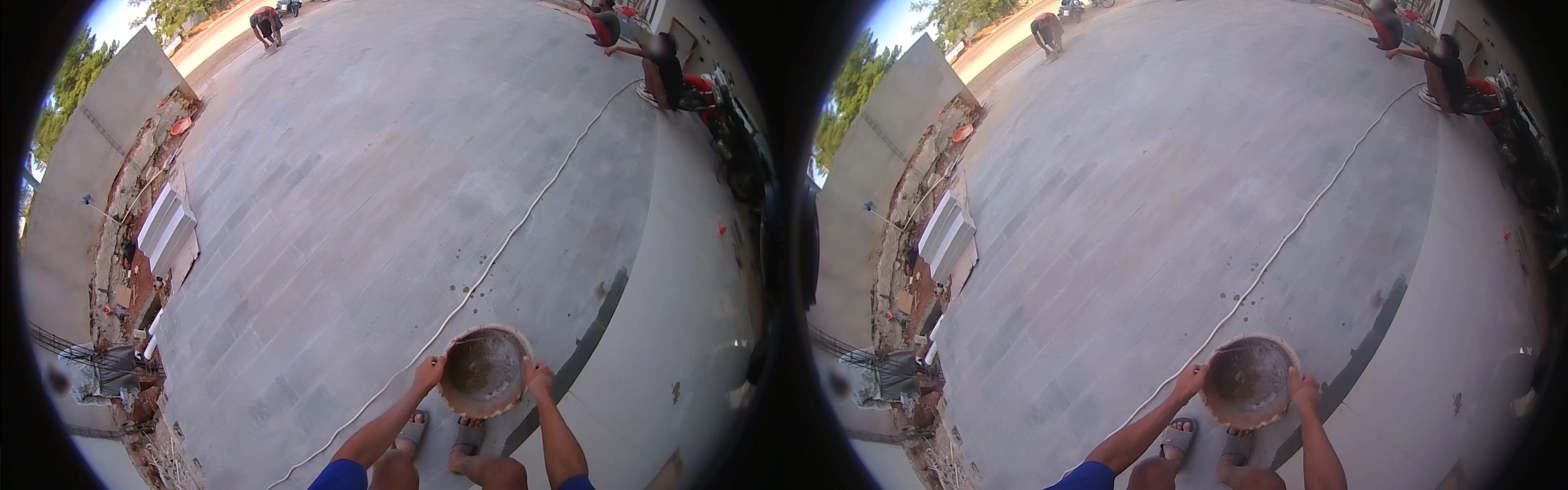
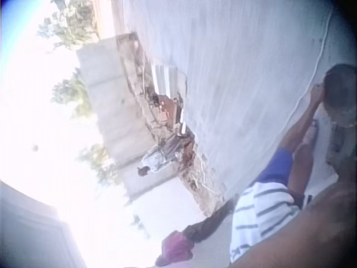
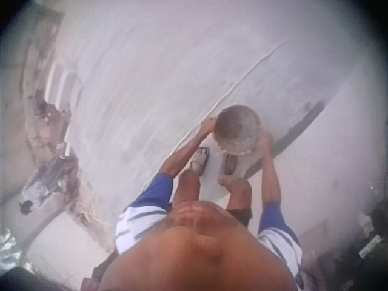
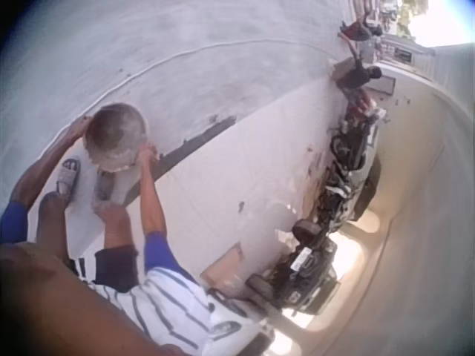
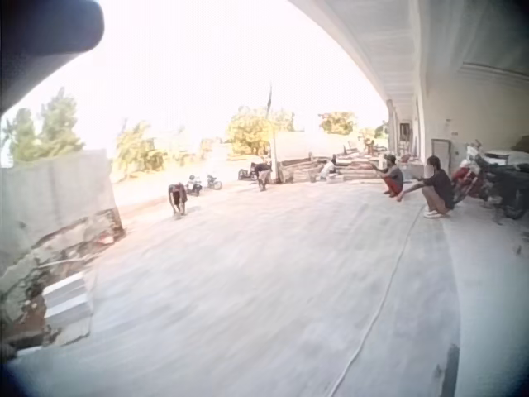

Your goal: The person uses a sponge to wipe a wet cement mixture along a tiled floor seam, repeatedly dipping the sponge into a bucket. Later, they use a trowel to spread cement into floor joints and smooth the surface. The person also carries a bucket across the area and places it down before continuing to apply cement.

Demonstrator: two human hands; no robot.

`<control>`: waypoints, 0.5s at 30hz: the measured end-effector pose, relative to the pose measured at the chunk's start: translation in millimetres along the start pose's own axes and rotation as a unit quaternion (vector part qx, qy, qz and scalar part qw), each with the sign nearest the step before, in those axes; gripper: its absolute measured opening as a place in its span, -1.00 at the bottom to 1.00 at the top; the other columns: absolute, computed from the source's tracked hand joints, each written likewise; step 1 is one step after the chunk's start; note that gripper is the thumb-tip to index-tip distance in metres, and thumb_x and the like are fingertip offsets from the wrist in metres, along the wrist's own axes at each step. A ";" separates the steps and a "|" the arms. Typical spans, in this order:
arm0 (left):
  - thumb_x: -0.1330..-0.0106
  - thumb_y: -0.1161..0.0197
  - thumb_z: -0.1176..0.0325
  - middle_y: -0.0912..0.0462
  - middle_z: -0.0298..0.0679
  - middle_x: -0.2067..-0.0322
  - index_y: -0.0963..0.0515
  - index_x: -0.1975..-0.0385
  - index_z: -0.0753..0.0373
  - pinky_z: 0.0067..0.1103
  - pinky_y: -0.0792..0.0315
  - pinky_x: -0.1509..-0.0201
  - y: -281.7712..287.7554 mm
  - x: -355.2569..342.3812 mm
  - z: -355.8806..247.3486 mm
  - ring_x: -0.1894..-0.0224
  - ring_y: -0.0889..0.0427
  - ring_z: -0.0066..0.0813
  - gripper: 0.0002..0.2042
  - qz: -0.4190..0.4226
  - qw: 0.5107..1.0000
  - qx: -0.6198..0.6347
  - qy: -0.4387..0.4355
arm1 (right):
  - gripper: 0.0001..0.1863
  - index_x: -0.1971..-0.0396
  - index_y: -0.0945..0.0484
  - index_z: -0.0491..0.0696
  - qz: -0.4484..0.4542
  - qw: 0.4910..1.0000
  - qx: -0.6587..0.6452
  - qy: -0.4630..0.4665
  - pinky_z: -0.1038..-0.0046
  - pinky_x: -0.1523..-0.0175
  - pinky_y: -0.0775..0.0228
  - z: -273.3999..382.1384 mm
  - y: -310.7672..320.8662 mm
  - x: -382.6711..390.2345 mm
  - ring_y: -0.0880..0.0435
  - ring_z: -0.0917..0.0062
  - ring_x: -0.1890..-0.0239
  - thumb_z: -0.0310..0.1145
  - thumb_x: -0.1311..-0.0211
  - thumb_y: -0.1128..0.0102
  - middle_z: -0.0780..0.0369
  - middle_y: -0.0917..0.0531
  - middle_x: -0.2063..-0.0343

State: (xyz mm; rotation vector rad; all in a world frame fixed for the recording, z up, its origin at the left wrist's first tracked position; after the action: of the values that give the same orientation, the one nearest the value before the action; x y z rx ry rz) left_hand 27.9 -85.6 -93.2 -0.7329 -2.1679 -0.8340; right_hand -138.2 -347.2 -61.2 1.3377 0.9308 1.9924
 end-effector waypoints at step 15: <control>-0.28 0.05 -0.13 -0.61 0.11 0.25 -0.57 0.22 0.41 -0.31 -0.38 0.04 223.9 387.1 20.8 0.09 -0.57 -0.04 -0.40 -0.146 0.940 0.250 0.179 | -0.31 0.28 -0.62 -0.25 0.171 0.970 0.101 0.142 0.24 -0.07 -0.36 193.8 184.0 316.6 -0.58 0.06 0.07 0.19 -0.10 0.02 -0.13 -0.61 0.26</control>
State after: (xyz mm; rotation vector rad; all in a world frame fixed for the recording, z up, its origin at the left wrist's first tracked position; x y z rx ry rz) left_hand -57.9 168.2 265.5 0.0004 -2.0447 -0.4713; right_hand -78.9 -170.8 308.9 1.4214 1.1185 2.4575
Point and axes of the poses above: each hand's wrist, its own x-axis away from the middle knuckle, its own y-axis out of the back of the hand, z = x × y, the point moved 1 cm from there along -x, towards the middle knuckle
